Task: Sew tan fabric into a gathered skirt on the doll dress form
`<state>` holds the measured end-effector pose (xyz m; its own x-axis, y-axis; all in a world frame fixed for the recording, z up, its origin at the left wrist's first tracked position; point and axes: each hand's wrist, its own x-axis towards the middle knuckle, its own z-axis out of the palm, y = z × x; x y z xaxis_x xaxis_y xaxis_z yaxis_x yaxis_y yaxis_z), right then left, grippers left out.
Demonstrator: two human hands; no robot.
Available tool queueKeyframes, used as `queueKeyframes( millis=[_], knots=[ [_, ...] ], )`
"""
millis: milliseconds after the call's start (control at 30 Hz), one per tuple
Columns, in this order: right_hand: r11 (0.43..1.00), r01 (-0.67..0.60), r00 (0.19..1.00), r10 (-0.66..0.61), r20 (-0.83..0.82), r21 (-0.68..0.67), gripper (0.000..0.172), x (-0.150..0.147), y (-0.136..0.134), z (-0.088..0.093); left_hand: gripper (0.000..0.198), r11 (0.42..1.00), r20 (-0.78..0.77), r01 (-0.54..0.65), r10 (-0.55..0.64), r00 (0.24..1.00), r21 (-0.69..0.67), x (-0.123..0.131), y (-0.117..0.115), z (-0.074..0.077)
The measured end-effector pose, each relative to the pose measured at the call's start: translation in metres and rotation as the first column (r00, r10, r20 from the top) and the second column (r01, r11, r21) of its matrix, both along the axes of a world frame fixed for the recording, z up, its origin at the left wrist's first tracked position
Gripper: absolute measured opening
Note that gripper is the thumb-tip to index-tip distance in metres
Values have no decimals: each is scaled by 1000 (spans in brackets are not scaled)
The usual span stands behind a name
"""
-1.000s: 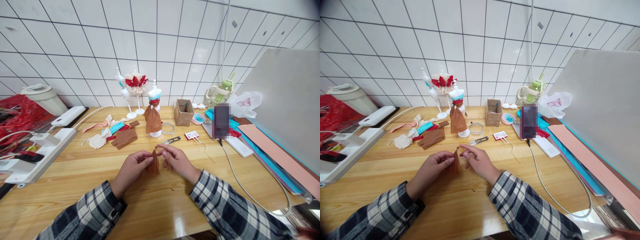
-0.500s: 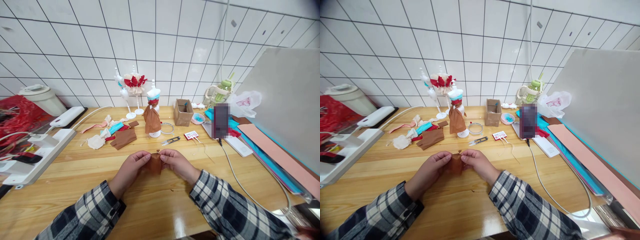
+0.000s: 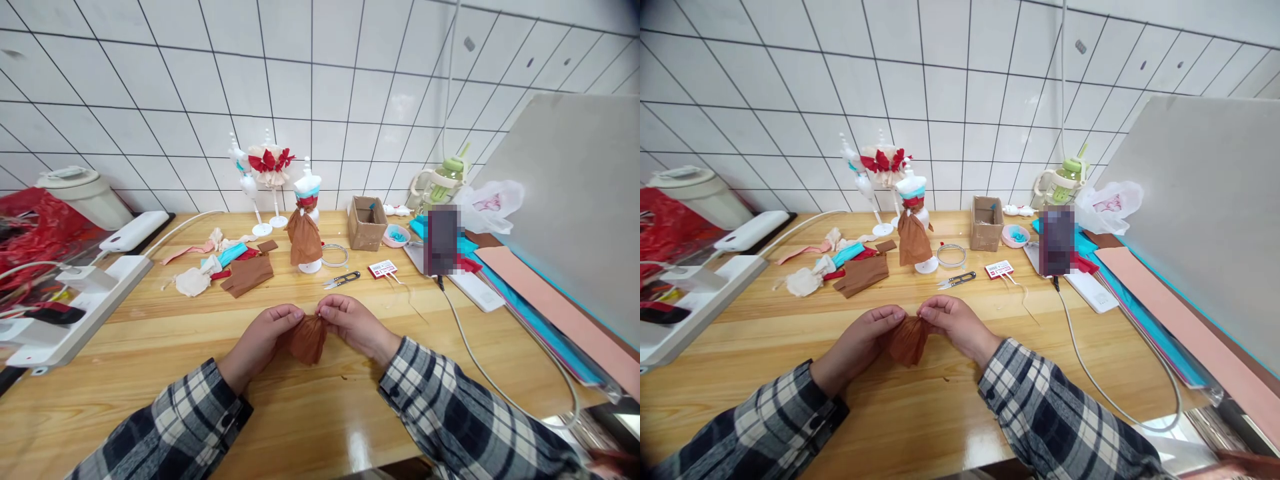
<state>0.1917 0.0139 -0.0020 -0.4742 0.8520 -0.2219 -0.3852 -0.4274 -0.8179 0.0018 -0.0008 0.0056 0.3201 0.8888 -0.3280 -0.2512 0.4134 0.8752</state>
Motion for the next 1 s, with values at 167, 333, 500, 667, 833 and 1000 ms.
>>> queueKeyframes(
  millis=[167, 333, 500, 667, 833, 1000],
  knots=[
    [998, 32, 999, -34, 38, 55, 31, 1, 2, 1, 32, 998, 120, -53, 57, 991, -37, 0, -2, 7],
    [972, 195, 975, -206, 79, 128, 30, 0, 6, 6, 62, 998, 4, 58, -58, 998, 10, 4, -3, 8],
    [974, 178, 980, -188, 67, 137, 37, 3, 4, 7, 58, 990, -148, 94, -78, 986, 101, 2, -1, 6],
    [1000, -3, 997, 4, -83, 8, 45, 2, 0, 5, 48, 987, -150, 15, 9, 989, 159, -1, 1, 3],
    [992, 82, 993, -89, 80, 94, 40, 1, 3, 0, 38, 978, -216, 72, -28, 976, 196, -1, 1, 4],
    [983, -8, 987, -22, 158, 185, 43, 2, 3, -1, 27, 975, -338, 73, 3, 941, 211, 0, 2, 6]
  ],
)
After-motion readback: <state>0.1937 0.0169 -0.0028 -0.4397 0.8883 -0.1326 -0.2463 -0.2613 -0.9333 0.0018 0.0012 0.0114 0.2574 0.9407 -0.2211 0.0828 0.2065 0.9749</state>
